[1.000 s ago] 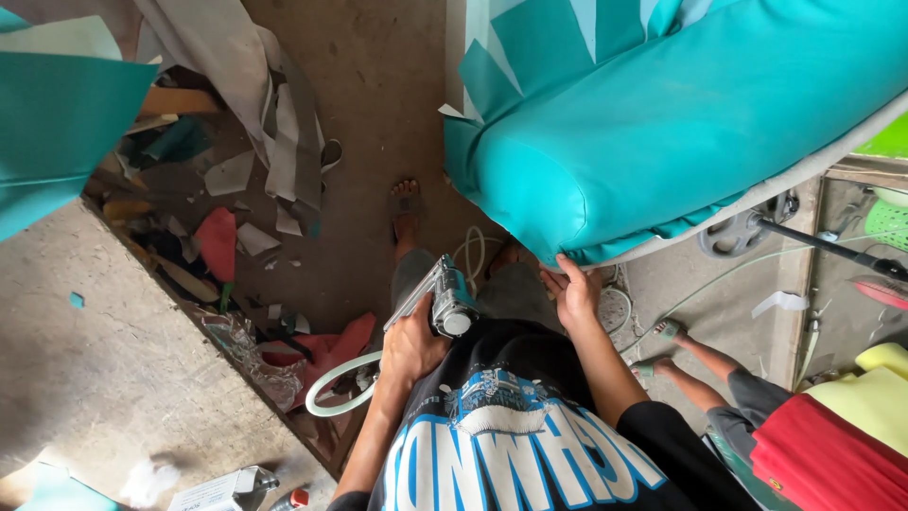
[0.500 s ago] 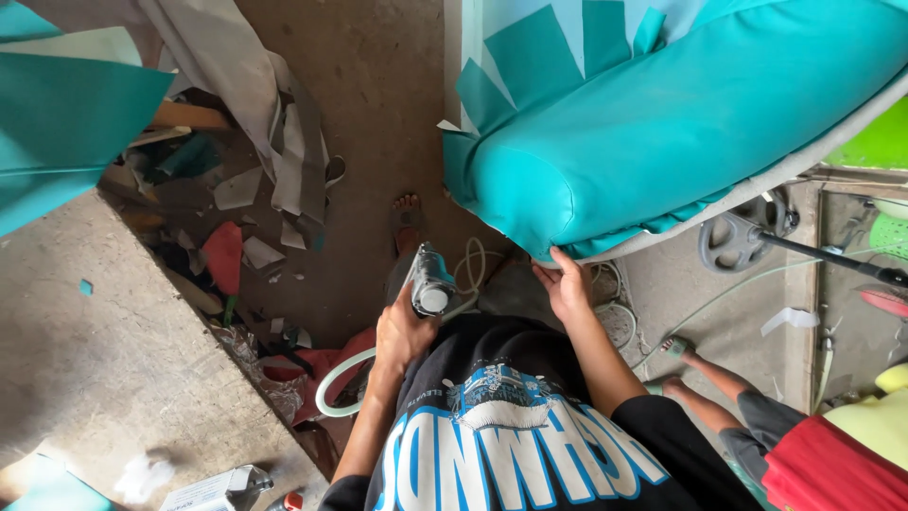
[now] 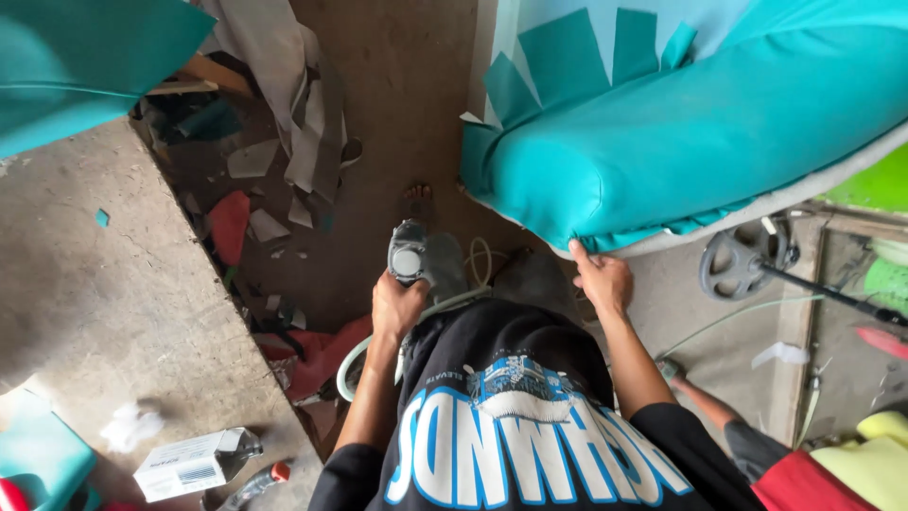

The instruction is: Attaching teal fabric to a chair frame using a pneumatic stapler and manual tensioning

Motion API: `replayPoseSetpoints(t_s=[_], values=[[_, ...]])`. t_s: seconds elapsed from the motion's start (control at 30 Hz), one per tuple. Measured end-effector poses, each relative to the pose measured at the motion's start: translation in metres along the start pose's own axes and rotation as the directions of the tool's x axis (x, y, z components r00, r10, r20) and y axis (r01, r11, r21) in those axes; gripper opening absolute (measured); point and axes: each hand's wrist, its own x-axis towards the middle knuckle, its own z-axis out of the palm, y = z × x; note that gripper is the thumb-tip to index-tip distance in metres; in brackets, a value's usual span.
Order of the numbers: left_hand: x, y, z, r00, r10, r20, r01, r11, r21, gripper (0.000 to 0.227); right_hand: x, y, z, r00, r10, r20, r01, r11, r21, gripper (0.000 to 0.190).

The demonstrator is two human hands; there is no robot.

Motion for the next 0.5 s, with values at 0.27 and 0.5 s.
replayPoseSetpoints(t_s=[0.27, 0.5], values=[[0.014, -0.056, -0.025, 0.988, -0.118, -0.104, 0.106, 0.987, -0.119, 0.026, 0.028, -0.011, -0.01, 0.868, -0.481, -0.123, 0.458, 0.871, -0.177, 0.022], [0.012, -0.091, -0.023, 0.965, -0.221, -0.138, 0.191, 0.96, -0.207, 0.024, -0.003, 0.006, 0.006, 0.682, -0.66, -0.314, 0.615, 0.75, -0.242, 0.021]])
